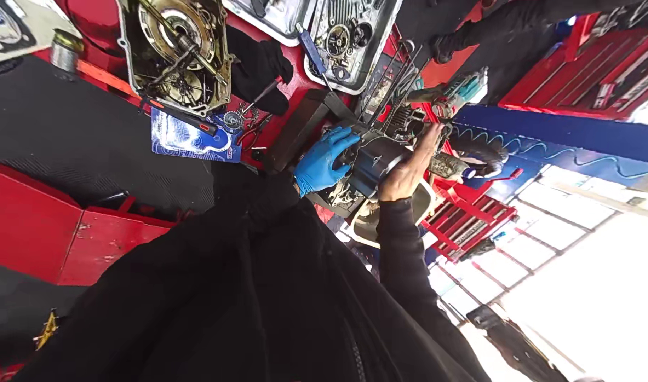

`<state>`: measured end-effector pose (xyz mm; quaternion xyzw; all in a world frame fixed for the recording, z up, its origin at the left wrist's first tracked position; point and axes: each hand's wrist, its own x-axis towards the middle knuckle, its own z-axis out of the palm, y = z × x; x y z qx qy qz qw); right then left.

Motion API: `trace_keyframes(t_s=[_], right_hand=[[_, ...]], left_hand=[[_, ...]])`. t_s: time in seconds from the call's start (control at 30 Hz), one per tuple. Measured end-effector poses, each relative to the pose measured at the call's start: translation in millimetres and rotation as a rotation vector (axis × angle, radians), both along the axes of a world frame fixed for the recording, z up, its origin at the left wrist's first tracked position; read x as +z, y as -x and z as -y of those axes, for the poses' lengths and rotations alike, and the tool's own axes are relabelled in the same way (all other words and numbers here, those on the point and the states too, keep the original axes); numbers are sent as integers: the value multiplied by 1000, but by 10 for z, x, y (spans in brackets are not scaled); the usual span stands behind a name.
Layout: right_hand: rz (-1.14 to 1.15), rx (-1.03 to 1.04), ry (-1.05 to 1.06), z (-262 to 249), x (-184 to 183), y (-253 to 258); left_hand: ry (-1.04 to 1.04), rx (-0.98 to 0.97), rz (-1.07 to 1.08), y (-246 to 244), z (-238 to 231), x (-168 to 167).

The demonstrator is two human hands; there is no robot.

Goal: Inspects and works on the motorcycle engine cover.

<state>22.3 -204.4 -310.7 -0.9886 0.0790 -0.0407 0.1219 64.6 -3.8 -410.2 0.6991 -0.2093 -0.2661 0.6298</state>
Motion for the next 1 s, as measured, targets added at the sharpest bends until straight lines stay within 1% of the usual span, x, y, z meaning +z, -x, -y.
trace_keyframes(t_s=[0.03, 0.1, 0.13, 0.2, 0.27, 0.3, 0.33, 0.37, 0.4, 0.43, 0.47, 0.5, 0.53, 0.6, 0.67, 0.77, 0.83, 0.9, 0.97, 1.0], right_hand=[[-27, 35, 17, -8, -36, -6], [-82, 82, 7, -9, 70, 42], [-82, 105, -7, 26, 170, -17], [-45, 117, -10, 117, 535, -141], [26, 81, 30, 201, 912, -221], [5, 31, 62, 193, 1035, -242], [-100, -56, 68, 107, 1084, -252], [-232, -150, 29, -38, 1004, -266], [-153, -189, -42, -89, 658, -182], [-15, -174, -36, -75, 283, -72], [41, -145, -49, -48, 87, -39], [47, -128, -73, -35, 17, -27], [62, -137, -102, -32, 42, 43], [185, -228, -193, 6, 154, 219], [310, -418, -273, 49, 225, 490], [376, -740, -397, 70, 106, 1092], [327, -939, -565, 38, -91, 1496], [211, -1142, -821, -56, -304, 1788], [41, -1281, -1040, -170, -454, 1940], [-33, -1301, -1089, -213, -527, 1970]], left_hand=[[-3, 4, 2, -10, -21, -5], [14, -5, -4, 44, -32, 27], [15, -13, 2, 8, -20, 28], [3, -20, 6, -11, -12, 21], [-28, -28, 3, 15, -29, 4], [-38, -29, 1, 15, -28, 0], [-41, -32, -6, 11, -23, 0], [-44, -37, -14, 7, -21, 8], [-47, -43, -13, 8, -20, 14], [-52, -51, -6, 6, -26, 19], [-63, -54, 3, -13, -30, 28], [-80, -55, 13, -45, -44, 37], [-99, -65, 22, -31, -52, 57], [-163, -94, 33, -34, -34, 99], [-241, -112, 35, -70, -29, 138], [-290, -151, -8, -135, -49, 224], [-262, -164, -62, -243, -40, 312], [-231, -124, -130, -412, 30, 425], [-292, -62, -152, -617, 191, 526], [-342, -42, -146, -724, 300, 545]])
